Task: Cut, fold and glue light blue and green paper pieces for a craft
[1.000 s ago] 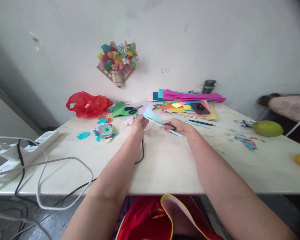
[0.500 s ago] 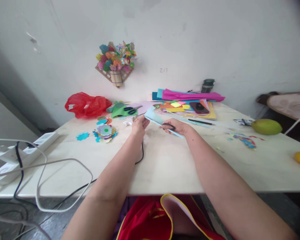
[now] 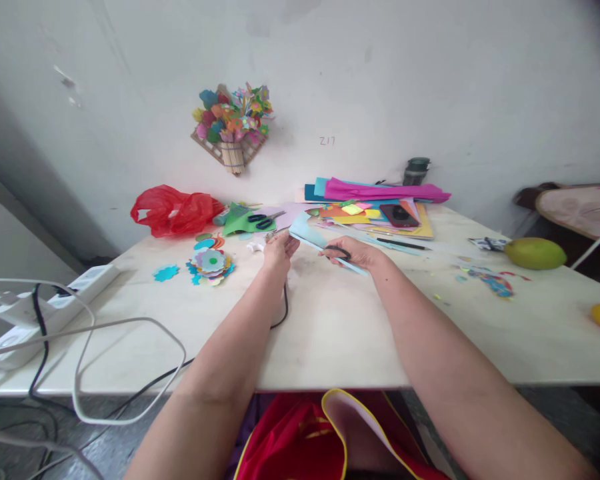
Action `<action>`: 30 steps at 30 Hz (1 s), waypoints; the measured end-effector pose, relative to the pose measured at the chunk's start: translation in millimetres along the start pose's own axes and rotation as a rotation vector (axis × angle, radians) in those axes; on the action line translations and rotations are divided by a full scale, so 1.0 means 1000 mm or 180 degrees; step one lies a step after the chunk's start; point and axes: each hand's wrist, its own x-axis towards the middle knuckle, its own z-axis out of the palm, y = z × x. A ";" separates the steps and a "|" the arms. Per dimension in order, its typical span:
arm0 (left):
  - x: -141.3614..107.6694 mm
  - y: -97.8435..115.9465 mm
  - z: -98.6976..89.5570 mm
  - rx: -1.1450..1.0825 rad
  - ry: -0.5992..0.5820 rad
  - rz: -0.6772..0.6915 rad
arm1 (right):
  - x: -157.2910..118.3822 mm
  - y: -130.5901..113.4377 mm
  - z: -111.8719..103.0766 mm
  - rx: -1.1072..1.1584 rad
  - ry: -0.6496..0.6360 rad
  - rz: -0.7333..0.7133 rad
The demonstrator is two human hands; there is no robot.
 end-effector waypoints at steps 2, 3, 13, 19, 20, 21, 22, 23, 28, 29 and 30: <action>0.000 0.000 0.000 -0.0002 0.0011 0.0001 | 0.000 0.000 -0.001 -0.0032 -0.0006 -0.0016; 0.000 0.000 0.000 0.0002 0.0026 -0.0004 | 0.001 0.001 -0.001 -0.0056 -0.0003 -0.0024; 0.003 -0.001 -0.001 0.0014 0.0046 -0.0018 | 0.001 0.002 -0.001 -0.0102 -0.0019 -0.0040; 0.001 0.000 -0.001 0.0044 -0.0044 -0.0030 | 0.002 0.004 -0.003 0.0003 -0.0067 -0.0048; 0.000 -0.001 -0.001 0.0045 -0.0087 -0.0028 | 0.003 0.005 -0.003 0.0024 -0.0069 -0.0051; 0.000 -0.002 -0.001 0.0044 -0.0123 -0.0027 | 0.003 0.006 -0.003 0.0040 -0.0069 -0.0049; -0.001 -0.002 -0.001 0.0044 -0.0151 -0.0030 | 0.003 0.006 -0.003 0.0050 -0.0071 -0.0048; -0.001 -0.003 -0.001 0.0046 -0.0165 -0.0036 | 0.004 0.006 -0.003 0.0052 -0.0070 -0.0048; -0.003 -0.003 0.000 0.0036 -0.0100 -0.0032 | 0.002 0.004 -0.001 -0.0008 -0.0041 -0.0086; -0.003 -0.003 0.000 0.0035 -0.0089 -0.0032 | 0.002 0.003 -0.001 -0.0010 -0.0039 -0.0092; -0.002 -0.004 0.001 0.0037 -0.0087 -0.0036 | 0.002 0.003 -0.001 -0.0005 -0.0037 -0.0093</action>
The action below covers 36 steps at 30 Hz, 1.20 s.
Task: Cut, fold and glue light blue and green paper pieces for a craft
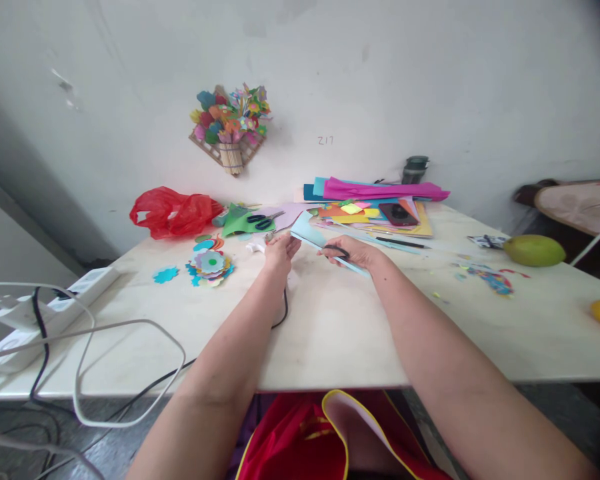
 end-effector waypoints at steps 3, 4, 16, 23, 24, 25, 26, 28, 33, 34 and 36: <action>0.001 -0.001 0.000 0.0006 0.0000 -0.0008 | 0.001 0.000 0.000 0.0024 0.0017 0.0030; 0.001 -0.001 0.000 0.0005 0.0000 -0.0014 | 0.001 0.001 0.000 0.0027 0.0023 0.0041; -0.001 0.001 0.000 0.0012 -0.0076 -0.0010 | 0.001 0.000 0.001 -0.0026 0.0051 -0.0006; -0.004 0.001 0.003 0.0093 -0.0119 0.0077 | 0.001 -0.003 0.004 0.0009 0.0025 -0.0003; -0.005 0.001 0.003 0.0099 -0.0128 0.0083 | 0.001 -0.003 0.004 0.0030 0.0025 0.0010; -0.005 0.001 0.002 0.0105 -0.0129 0.0086 | 0.001 -0.004 0.004 0.0056 0.0031 0.0031; -0.005 0.001 0.002 0.0109 -0.0125 0.0086 | 0.001 -0.004 0.004 0.0080 0.0037 0.0053; -0.005 0.000 0.002 0.0107 -0.0118 0.0090 | 0.001 -0.004 0.005 0.0107 0.0048 0.0084; -0.005 0.000 0.003 0.0094 -0.0158 0.0110 | 0.000 -0.006 0.005 0.0049 0.0072 0.0067; -0.005 0.000 0.002 0.0092 -0.0164 0.0110 | 0.000 -0.006 0.006 0.0027 0.0074 0.0053; -0.005 0.000 0.002 0.0091 -0.0179 0.0112 | -0.001 -0.007 0.006 -0.0013 0.0083 0.0030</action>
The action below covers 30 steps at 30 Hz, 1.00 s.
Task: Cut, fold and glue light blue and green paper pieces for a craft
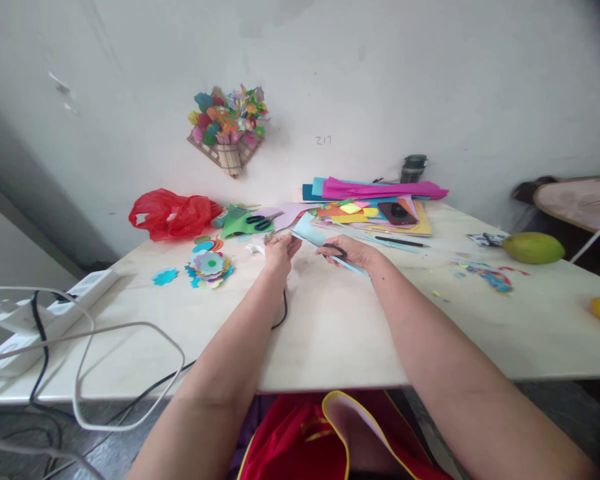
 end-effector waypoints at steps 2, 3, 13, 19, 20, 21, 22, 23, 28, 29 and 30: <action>0.000 0.000 0.000 0.0008 -0.0018 -0.0002 | 0.000 0.000 0.000 -0.0024 0.0007 -0.0018; 0.001 0.000 -0.001 0.0011 -0.0024 -0.0003 | 0.000 0.000 0.000 -0.0028 0.0014 -0.0025; 0.000 0.001 -0.001 0.0045 0.0010 -0.0033 | 0.005 0.005 -0.003 -0.0086 0.0011 -0.0089; 0.001 0.001 -0.001 0.0078 0.0030 -0.0068 | 0.004 0.004 -0.002 -0.0091 0.0016 -0.0082; 0.002 0.001 -0.002 0.0078 0.0030 -0.0064 | 0.004 0.004 -0.002 -0.0075 0.0020 -0.0071; 0.002 0.001 -0.002 0.0074 0.0029 -0.0059 | 0.004 0.004 -0.002 -0.0060 0.0020 -0.0056; 0.002 0.001 -0.002 0.0068 0.0025 -0.0056 | 0.004 0.004 -0.002 -0.0047 0.0018 -0.0037; 0.002 0.001 -0.002 0.0057 0.0019 -0.0051 | 0.003 0.004 -0.002 -0.0040 0.0017 -0.0018; 0.000 -0.002 0.000 -0.0007 -0.0086 -0.0051 | 0.003 0.005 0.000 -0.0046 0.0051 0.0054; 0.000 -0.002 0.000 0.0003 -0.0096 -0.0059 | 0.003 0.005 0.000 -0.0028 0.0070 0.0083; 0.000 -0.003 0.000 0.0019 -0.0100 -0.0068 | 0.004 0.006 0.000 -0.0009 0.0084 0.0108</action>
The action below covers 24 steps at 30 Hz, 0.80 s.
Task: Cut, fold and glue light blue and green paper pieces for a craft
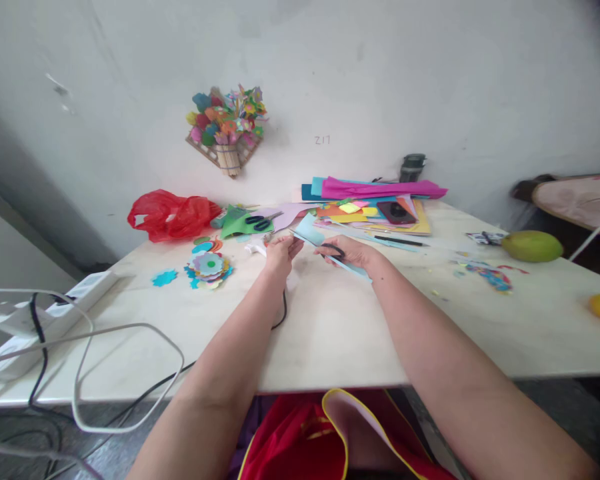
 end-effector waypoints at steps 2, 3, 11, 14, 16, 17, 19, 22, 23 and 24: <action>0.001 -0.001 0.000 0.0011 -0.0001 -0.0008 | 0.000 0.000 0.001 0.0013 0.0004 0.0007; 0.001 -0.001 0.000 0.0002 -0.0006 -0.0005 | 0.000 0.000 0.001 -0.0004 -0.0005 -0.0009; 0.000 0.002 -0.001 0.0002 0.0002 -0.0015 | 0.001 -0.002 0.003 -0.0253 0.0030 -0.0175; -0.001 0.004 0.000 0.0034 0.0026 -0.0036 | 0.003 -0.001 0.004 -0.0246 0.0040 -0.0213; 0.000 0.005 -0.001 0.0050 0.0017 -0.0048 | 0.003 -0.001 0.005 -0.0265 0.0041 -0.0263; 0.000 0.005 -0.001 0.0056 0.0006 -0.0053 | 0.003 -0.002 0.005 -0.0277 0.0046 -0.0281; 0.002 0.005 -0.002 0.0058 0.0007 -0.0049 | 0.003 -0.003 0.007 -0.0253 0.0065 -0.0279; 0.007 0.004 -0.006 0.0083 0.0005 -0.0044 | 0.004 -0.004 0.010 -0.0130 0.0060 -0.0194; 0.009 0.004 -0.008 0.0091 -0.0023 -0.0035 | 0.004 -0.004 0.011 -0.0087 0.0037 -0.0177; 0.011 0.004 -0.009 0.0100 -0.0069 -0.0026 | 0.005 -0.004 0.012 -0.0045 0.0008 -0.0169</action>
